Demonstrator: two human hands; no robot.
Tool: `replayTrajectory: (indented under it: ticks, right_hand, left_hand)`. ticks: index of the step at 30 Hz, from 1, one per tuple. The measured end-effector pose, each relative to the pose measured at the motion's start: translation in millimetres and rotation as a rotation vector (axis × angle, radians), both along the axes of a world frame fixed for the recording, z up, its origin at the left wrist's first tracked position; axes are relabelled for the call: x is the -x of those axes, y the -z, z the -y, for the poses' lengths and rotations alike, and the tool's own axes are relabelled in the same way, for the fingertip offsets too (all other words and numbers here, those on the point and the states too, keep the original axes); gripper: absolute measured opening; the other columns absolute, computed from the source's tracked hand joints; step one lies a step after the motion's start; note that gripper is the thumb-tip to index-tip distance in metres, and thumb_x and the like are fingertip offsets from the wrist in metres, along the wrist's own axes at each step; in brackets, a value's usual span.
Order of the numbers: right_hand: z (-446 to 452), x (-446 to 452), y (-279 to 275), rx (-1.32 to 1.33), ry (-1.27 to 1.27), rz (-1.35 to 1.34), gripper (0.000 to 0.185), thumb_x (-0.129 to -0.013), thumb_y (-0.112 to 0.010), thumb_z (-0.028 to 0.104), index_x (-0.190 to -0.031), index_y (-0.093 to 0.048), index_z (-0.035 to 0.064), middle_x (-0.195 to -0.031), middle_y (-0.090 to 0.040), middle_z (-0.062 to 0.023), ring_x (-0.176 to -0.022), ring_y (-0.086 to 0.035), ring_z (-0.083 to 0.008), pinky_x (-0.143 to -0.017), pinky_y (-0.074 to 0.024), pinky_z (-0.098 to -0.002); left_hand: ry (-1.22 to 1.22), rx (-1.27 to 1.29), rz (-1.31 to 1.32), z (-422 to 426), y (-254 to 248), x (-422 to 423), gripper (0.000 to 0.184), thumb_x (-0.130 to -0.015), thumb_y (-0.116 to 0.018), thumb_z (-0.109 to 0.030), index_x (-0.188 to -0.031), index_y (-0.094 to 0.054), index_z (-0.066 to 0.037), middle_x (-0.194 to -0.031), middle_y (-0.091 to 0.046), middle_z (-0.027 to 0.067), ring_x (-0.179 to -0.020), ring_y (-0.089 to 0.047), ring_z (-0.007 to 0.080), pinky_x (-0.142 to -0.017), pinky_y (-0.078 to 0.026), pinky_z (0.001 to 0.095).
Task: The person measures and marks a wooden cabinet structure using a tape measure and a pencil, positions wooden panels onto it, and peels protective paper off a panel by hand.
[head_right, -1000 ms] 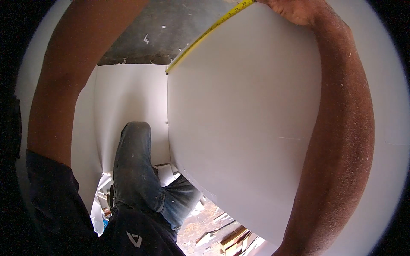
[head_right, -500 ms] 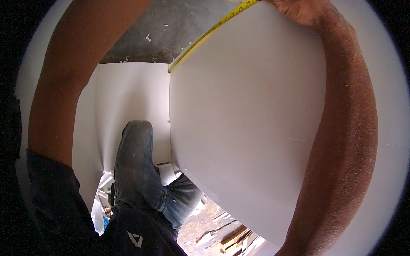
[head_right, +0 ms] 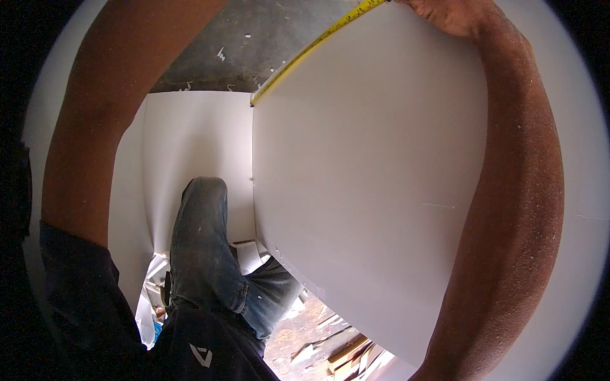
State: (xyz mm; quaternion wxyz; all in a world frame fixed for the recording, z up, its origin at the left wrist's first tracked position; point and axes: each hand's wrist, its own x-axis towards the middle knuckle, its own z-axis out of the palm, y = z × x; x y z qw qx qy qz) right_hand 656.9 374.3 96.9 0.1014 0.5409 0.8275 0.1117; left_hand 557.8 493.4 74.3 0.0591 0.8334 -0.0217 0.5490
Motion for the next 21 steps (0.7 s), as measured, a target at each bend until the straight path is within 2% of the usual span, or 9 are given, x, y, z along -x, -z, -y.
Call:
replayTrajectory:
  ticks: [6,7,10,21]
  right_hand:
    - [0,-9,4,-0.085,-0.04,-0.018,0.02,-0.091,-0.058,0.005,-0.11,-0.052,0.0042,-0.091,-0.06,-0.0056,-0.082,-0.058,-0.0177,-0.074,-0.0518,-0.0375]
    - [-2,-4,3,-0.007,-0.014,-0.048,0.024,-0.091,-0.057,0.005,-0.114,-0.05,0.0046,-0.094,-0.059,-0.0067,-0.085,-0.059,-0.0188,-0.077,-0.0525,-0.0383]
    - [16,12,-4,0.043,0.056,-0.064,0.021,-0.09,-0.059,0.005,-0.111,-0.052,0.0041,-0.092,-0.061,-0.0079,-0.085,-0.06,-0.0198,-0.08,-0.0535,-0.0388]
    - [21,14,4,0.006,0.037,-0.063,0.015,-0.089,-0.06,0.005,-0.104,-0.056,0.0036,-0.088,-0.061,-0.0072,-0.082,-0.06,-0.0186,-0.077,-0.0532,-0.038]
  left_hand:
    - [-0.007,-0.045,0.014,1,-1,1,0.075,-0.066,-0.09,-0.008,-0.133,-0.055,-0.013,-0.123,-0.065,0.0138,-0.115,-0.061,0.0284,-0.099,-0.049,0.0428]
    - [-0.006,-0.045,0.016,1,-1,1,0.074,-0.067,-0.089,-0.008,-0.133,-0.055,-0.013,-0.123,-0.065,0.0137,-0.114,-0.061,0.0283,-0.099,-0.049,0.0426]
    - [-0.001,-0.041,0.018,2,-2,0,0.072,-0.068,-0.088,-0.008,-0.133,-0.056,-0.013,-0.122,-0.065,0.0134,-0.113,-0.061,0.0277,-0.098,-0.049,0.042]
    - [0.013,-0.023,0.032,1,-3,-2,0.064,-0.075,-0.083,-0.008,-0.133,-0.056,-0.013,-0.118,-0.066,0.0122,-0.11,-0.061,0.0257,-0.096,-0.049,0.0398]
